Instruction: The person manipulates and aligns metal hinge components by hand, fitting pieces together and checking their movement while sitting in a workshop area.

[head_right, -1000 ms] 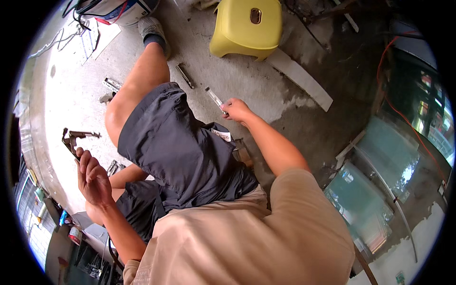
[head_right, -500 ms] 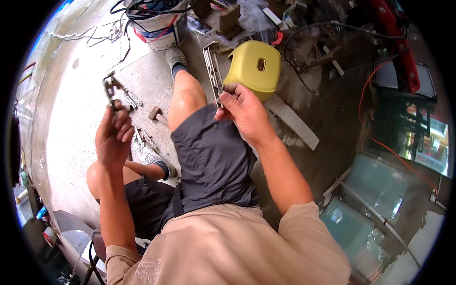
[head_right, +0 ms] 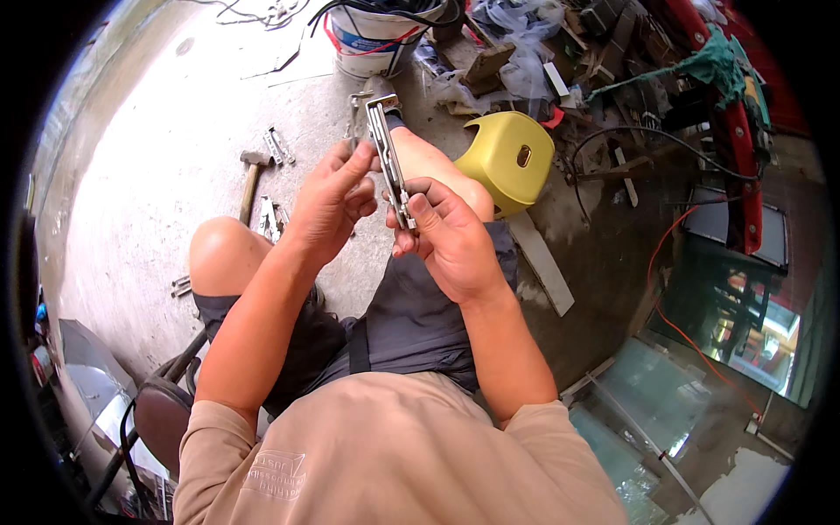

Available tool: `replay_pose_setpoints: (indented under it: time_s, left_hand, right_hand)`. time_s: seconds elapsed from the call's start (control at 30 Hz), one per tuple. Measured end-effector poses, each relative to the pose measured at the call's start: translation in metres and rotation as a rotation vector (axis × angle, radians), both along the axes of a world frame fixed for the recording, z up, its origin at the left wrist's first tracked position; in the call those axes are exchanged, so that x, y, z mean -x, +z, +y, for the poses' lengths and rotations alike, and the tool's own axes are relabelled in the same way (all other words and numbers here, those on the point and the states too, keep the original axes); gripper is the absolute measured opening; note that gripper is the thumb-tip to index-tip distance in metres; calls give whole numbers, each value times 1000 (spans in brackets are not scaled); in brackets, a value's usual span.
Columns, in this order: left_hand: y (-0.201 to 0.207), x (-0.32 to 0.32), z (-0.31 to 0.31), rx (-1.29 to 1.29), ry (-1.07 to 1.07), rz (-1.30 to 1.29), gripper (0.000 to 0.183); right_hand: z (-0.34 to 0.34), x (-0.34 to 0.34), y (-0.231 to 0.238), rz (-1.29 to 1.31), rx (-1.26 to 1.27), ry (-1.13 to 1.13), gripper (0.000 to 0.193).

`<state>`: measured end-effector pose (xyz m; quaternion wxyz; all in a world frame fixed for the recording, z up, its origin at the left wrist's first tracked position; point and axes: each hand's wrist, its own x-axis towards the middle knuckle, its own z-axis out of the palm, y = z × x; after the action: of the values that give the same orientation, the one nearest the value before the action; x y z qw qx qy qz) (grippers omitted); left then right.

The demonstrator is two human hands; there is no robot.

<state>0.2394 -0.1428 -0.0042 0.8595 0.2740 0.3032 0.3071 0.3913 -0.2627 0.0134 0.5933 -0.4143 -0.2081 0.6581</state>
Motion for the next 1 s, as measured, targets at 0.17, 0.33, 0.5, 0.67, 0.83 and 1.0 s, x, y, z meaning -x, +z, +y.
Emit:
replay_pose_setpoints:
  time_s: [0.17, 0.33, 0.5, 0.67, 0.83, 1.0]
  left_hand:
    - [-6, 10, 6, -99, -53, -60, 46]
    - [-4, 16, 5, -143, -47, -6, 44]
    - [-4, 21, 5, -124, -14, 9, 41]
    - [-9, 22, 4, -125, -29, -8, 34]
    - [-8, 22, 1, -152, -52, -45, 33]
    - [-10, 19, -6, -69, -93, -48, 33]
  right_hand:
    - [2, 16, 3, 22, 15, 35, 35]
    - [2, 21, 6, -29, 5, 84, 40]
    - [-2, 22, 8, -19, -9, 56, 41]
    - [-6, 25, 11, -238, 33, 37, 41]
    - [-8, 23, 12, -493, 0, 36, 42]
    - [-11, 32, 16, -626, -14, -63, 43]
